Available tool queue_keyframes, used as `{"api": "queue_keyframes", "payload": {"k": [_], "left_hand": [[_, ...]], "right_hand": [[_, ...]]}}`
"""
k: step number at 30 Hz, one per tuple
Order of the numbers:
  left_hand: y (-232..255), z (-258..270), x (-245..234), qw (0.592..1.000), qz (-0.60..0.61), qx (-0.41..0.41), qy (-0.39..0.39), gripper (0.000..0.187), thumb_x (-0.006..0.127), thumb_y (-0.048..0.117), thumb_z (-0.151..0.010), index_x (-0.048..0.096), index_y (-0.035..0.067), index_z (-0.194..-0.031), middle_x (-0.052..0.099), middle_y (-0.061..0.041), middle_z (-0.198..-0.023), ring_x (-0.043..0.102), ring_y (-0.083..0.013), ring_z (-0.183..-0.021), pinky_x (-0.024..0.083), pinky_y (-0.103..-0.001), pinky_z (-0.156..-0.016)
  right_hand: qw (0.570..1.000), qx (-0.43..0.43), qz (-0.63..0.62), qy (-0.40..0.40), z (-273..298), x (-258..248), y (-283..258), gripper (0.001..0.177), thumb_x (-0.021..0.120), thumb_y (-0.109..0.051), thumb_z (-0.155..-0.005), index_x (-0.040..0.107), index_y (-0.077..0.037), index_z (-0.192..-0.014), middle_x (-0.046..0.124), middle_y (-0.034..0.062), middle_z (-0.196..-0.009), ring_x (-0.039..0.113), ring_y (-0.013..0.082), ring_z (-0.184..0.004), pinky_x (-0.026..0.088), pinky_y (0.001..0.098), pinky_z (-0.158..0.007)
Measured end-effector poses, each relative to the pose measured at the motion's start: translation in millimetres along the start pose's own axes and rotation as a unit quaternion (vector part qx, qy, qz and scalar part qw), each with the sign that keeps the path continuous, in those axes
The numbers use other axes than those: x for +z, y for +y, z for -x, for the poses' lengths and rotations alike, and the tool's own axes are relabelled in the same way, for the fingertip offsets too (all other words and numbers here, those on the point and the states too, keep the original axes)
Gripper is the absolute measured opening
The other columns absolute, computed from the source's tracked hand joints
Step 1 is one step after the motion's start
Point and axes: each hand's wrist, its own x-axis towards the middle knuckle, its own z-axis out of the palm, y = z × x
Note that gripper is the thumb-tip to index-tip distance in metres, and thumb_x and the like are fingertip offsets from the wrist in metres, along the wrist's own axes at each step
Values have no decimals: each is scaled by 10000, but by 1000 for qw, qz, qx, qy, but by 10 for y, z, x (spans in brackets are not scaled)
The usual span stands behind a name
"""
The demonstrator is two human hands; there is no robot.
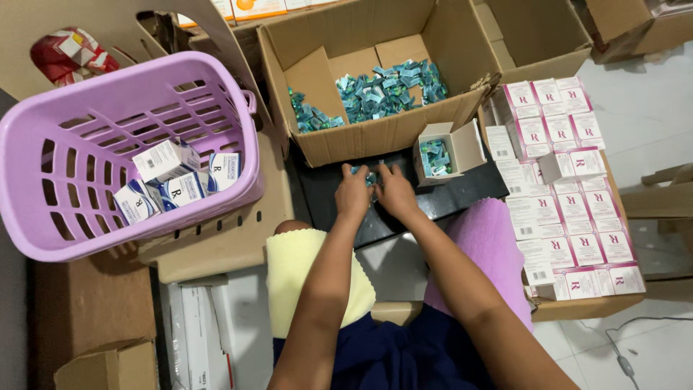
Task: The person sits on the floor and packs small blue-wrapped items from a large cardboard box into smaller white boxes. They repeatedly pick up handfuls of the wrapped items, place them into the small boxes, and then move the filled boxes to a purple basket.
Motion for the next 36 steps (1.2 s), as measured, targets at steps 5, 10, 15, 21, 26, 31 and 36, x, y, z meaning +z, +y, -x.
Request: {"api": "queue_keyframes", "payload": {"k": [5, 10, 15, 21, 26, 31, 36], "left_hand": [[189, 100, -169, 999, -37, 24, -12, 576, 804, 141, -761, 612, 269, -1288, 492, -168, -1329, 624, -443, -1129, 566, -528, -853], [175, 131, -199, 999, -20, 30, -41, 718, 796, 105, -721, 562, 304, -1370, 440, -165, -1468, 565, -464, -1219, 545, -517, -929], [70, 102, -244, 996, -26, 52, -70, 744, 748, 80, -766, 531, 354, -1423, 435, -153, -1531, 534, -481, -1242, 517, -506, -972], [21, 113, -287, 996, -9, 62, -69, 771, 669, 17, -784, 505, 349, -1460, 514, -154, -1481, 549, -459, -1227, 498, -482, -1002], [83, 108, -357, 996, 11, 76, -55, 735, 645, 20, -835, 479, 314, -1488, 553, -174, -1410, 558, -444, -1208, 488, -499, -991], [109, 111, -318, 992, 13, 125, 7, 382, 651, 58, -878, 677, 231, -1218, 598, -191, -1207, 583, -426, -1146, 507, -502, -919], [94, 82, -257, 987, 27, 160, 16, 283, 593, 26, -926, 703, 187, -1131, 620, -193, -1144, 651, -410, -1053, 530, -488, -911]], "right_hand": [[1000, -30, 8, 2, 19, -267, -114, 508, 756, -147, -819, 599, -170, -1301, 603, 239, -1160, 645, 478, -974, 532, 540, -825], [999, -37, 9, 1, 50, -337, -65, 567, 701, -23, -798, 610, -177, -1336, 601, 236, -1180, 638, 479, -987, 527, 536, -845], [999, -46, 23, -8, 69, -366, -52, 480, 689, 21, -789, 677, -159, -1234, 598, 203, -1220, 608, 468, -1045, 505, 519, -902], [997, -70, 16, -5, 83, -397, -30, 498, 674, 73, -738, 694, -135, -1189, 596, 170, -1289, 593, 454, -1088, 490, 505, -931], [996, -80, -7, 25, 57, -391, 32, 457, 668, 79, -749, 701, -96, -1170, 605, 189, -1230, 606, 429, -1106, 494, 487, -948], [995, -86, 35, 38, 50, -348, 108, 363, 666, 53, -792, 733, -79, -1123, 653, 179, -1137, 624, 401, -1052, 505, 475, -942], [989, -109, 69, 70, 67, -252, 111, 164, 704, -68, -816, 749, -92, -972, 686, 114, -1040, 631, 347, -982, 521, 443, -880]]}}
